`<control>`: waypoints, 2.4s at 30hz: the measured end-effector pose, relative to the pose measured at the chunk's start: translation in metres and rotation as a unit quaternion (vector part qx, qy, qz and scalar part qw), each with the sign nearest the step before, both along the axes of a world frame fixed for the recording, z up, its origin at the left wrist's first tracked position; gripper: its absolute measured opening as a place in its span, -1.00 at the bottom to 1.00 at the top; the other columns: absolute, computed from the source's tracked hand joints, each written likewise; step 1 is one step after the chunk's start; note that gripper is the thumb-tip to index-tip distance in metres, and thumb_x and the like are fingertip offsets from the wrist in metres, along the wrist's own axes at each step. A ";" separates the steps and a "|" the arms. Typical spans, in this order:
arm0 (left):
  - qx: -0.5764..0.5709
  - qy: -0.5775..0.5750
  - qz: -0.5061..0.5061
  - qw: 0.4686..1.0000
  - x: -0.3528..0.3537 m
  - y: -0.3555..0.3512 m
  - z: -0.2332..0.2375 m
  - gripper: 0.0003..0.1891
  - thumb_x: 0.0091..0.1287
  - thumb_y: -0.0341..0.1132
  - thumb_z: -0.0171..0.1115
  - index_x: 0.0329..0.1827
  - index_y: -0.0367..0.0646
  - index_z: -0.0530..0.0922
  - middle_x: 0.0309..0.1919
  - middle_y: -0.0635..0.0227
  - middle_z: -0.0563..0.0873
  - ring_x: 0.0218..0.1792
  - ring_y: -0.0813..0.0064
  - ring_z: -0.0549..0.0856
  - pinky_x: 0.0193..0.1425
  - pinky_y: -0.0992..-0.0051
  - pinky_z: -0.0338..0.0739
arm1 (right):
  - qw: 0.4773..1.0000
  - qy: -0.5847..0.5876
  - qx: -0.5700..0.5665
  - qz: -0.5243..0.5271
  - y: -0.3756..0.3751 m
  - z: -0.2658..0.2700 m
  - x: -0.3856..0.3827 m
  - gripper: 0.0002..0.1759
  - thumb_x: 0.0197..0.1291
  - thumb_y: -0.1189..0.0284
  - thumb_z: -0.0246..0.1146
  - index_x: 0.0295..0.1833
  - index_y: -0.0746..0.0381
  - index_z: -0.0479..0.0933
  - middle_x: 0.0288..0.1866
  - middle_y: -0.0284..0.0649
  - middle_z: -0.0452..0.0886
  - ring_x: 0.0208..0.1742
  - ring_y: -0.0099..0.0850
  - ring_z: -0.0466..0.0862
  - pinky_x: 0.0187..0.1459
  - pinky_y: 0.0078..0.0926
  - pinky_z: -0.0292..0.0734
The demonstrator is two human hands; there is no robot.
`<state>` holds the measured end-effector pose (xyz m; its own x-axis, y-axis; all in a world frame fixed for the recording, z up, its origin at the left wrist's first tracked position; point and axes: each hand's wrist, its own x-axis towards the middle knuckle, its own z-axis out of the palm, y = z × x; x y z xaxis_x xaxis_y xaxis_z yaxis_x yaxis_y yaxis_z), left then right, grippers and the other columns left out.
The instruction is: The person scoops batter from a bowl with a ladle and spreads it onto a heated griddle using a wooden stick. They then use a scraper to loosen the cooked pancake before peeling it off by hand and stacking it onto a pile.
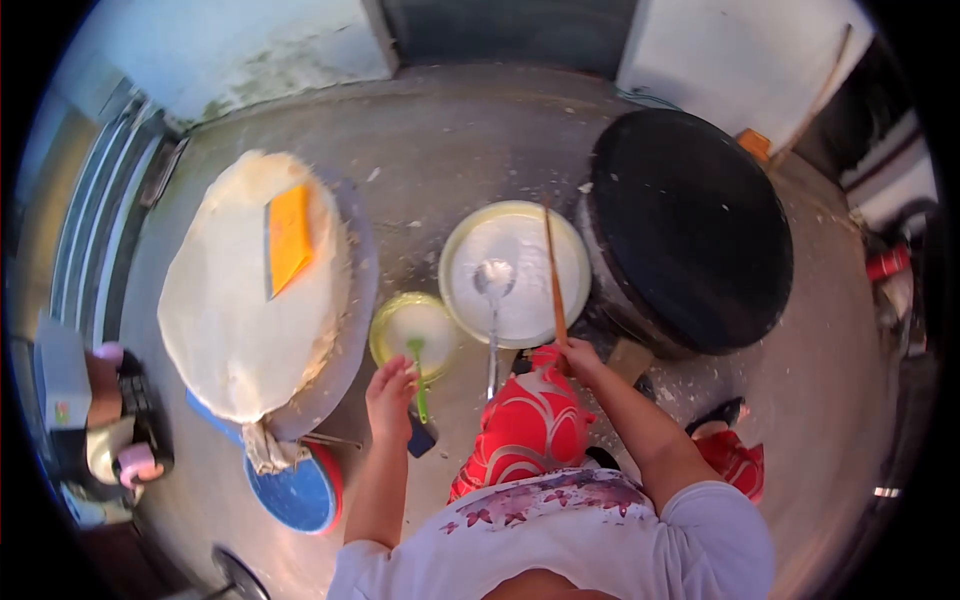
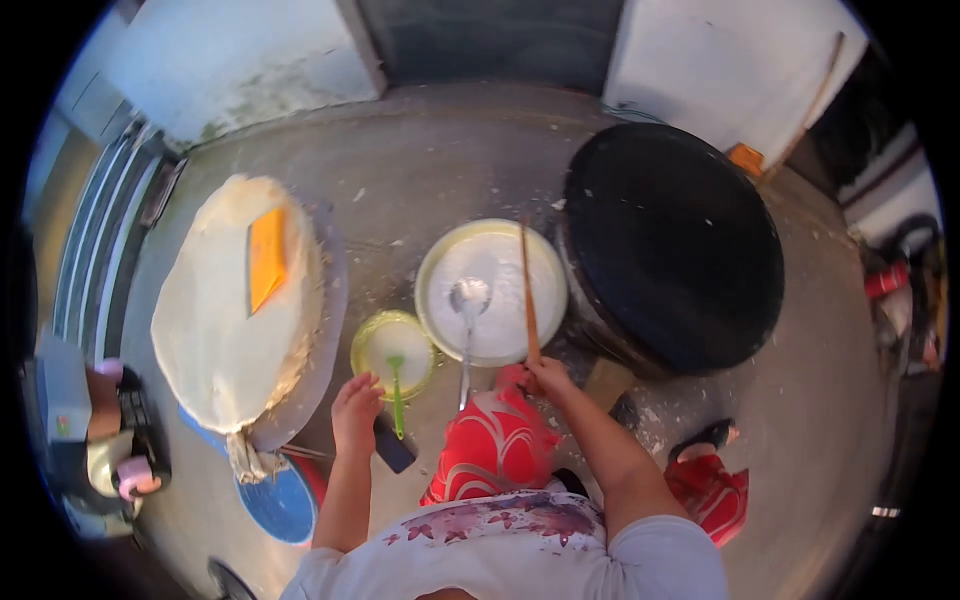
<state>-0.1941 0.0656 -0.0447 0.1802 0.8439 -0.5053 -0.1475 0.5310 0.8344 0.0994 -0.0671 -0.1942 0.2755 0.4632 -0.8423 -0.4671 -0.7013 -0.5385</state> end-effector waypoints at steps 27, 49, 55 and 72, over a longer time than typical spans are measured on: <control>-0.070 0.026 -0.097 0.992 0.017 -0.039 -0.048 -0.66 0.15 -0.46 0.07 0.01 -0.36 0.40 -0.15 0.20 0.57 -0.33 0.53 0.59 -0.33 0.61 0.46 | 0.756 -0.648 0.044 0.081 -0.099 0.134 0.094 -0.39 0.12 0.55 -0.01 0.29 -0.17 0.19 -0.25 0.07 0.55 -0.23 0.04 0.55 -0.23 -0.18 0.46; 0.010 0.596 -0.250 0.762 -0.015 -0.010 -0.204 -0.54 0.16 -0.24 0.07 0.15 -0.10 0.31 0.01 0.02 0.49 -0.01 -0.01 0.51 -0.02 0.15 0.44 | 0.583 -0.535 0.101 0.603 0.096 0.188 -0.041 -0.70 -0.10 0.44 0.11 -0.17 0.11 0.58 -0.37 -0.18 0.61 -0.26 -0.23 0.60 -0.23 -0.27 0.48; 0.155 0.483 -0.126 0.852 -0.030 -0.043 -0.168 -0.74 0.22 -0.25 0.01 -0.30 -0.31 0.52 -0.51 0.03 0.61 -0.37 0.12 0.63 -0.24 0.29 0.46 | 0.652 -0.477 0.112 0.579 0.126 0.113 -0.052 -0.71 -0.13 0.40 0.14 -0.20 0.01 0.60 -0.27 -0.23 0.61 -0.19 -0.28 0.60 -0.20 -0.32 0.49; 0.098 0.667 -0.196 0.712 -0.005 -0.044 -0.187 -0.59 0.21 -0.08 0.03 0.06 -0.08 0.44 0.03 0.10 0.47 0.05 0.15 0.46 0.05 0.27 0.37 | 0.687 -0.539 0.132 0.470 0.024 0.142 0.013 -0.67 -0.01 0.26 0.21 -0.09 0.08 0.54 -0.32 -0.13 0.60 -0.27 -0.17 0.59 -0.23 -0.30 0.47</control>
